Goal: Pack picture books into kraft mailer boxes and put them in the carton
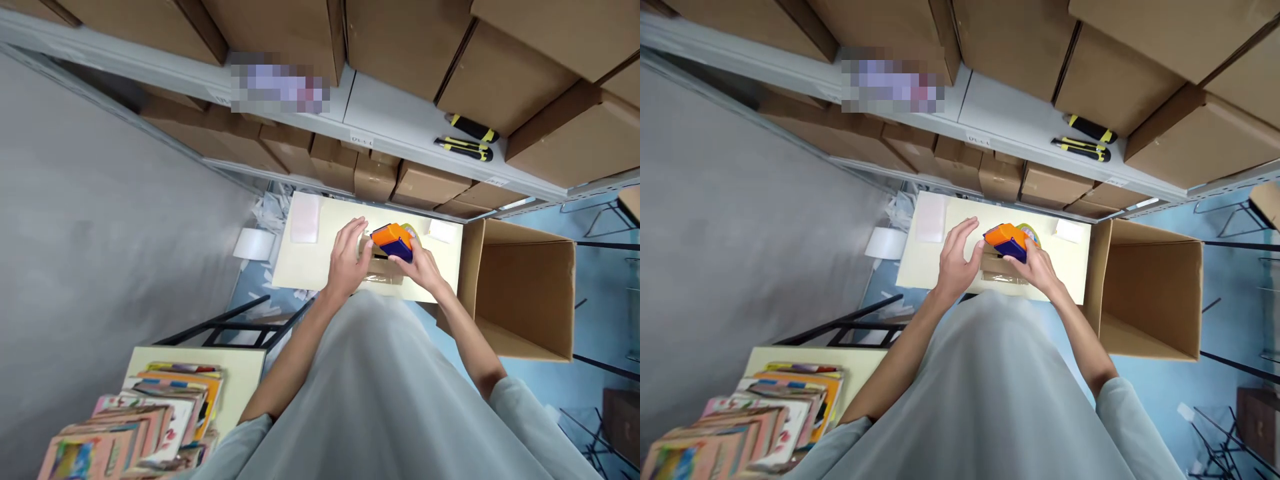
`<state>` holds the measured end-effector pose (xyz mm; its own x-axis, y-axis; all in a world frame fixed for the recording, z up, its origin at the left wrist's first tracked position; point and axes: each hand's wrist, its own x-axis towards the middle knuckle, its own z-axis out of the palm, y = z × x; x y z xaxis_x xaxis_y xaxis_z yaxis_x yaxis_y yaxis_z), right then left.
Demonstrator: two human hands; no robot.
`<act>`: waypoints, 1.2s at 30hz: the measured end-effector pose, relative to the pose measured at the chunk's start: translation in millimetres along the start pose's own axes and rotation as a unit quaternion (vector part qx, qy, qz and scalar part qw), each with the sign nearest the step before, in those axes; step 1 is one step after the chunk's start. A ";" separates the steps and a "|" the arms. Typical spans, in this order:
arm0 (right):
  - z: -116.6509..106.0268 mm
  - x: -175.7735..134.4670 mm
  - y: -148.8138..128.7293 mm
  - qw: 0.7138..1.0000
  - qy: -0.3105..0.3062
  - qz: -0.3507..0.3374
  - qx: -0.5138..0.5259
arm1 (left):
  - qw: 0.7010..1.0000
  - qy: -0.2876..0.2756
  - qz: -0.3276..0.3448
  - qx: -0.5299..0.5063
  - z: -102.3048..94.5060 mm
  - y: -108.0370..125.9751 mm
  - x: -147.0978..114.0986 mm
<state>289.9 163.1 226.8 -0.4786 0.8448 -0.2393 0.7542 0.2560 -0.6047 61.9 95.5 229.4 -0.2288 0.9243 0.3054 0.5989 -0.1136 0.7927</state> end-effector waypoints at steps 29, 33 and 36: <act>0.4 -84.1 14.4 0.980 0.090 -0.167 -0.059 | 0.984 -0.132 0.017 -0.117 -32.9 36.5 -38.6; -8.5 -91.1 13.2 0.963 0.118 -0.226 -0.085 | 0.981 -0.151 0.028 -0.121 -41.1 44.8 -39.0; -15.0 -95.7 13.7 0.947 0.137 -0.272 -0.103 | 0.975 -0.173 0.041 -0.133 -48.4 52.0 -36.6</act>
<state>352.8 92.8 252.8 -0.7080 0.6452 0.2873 0.5157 0.7502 -0.4138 64.2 38.2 285.0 0.1118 0.9704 0.2141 0.3743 -0.2407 0.8955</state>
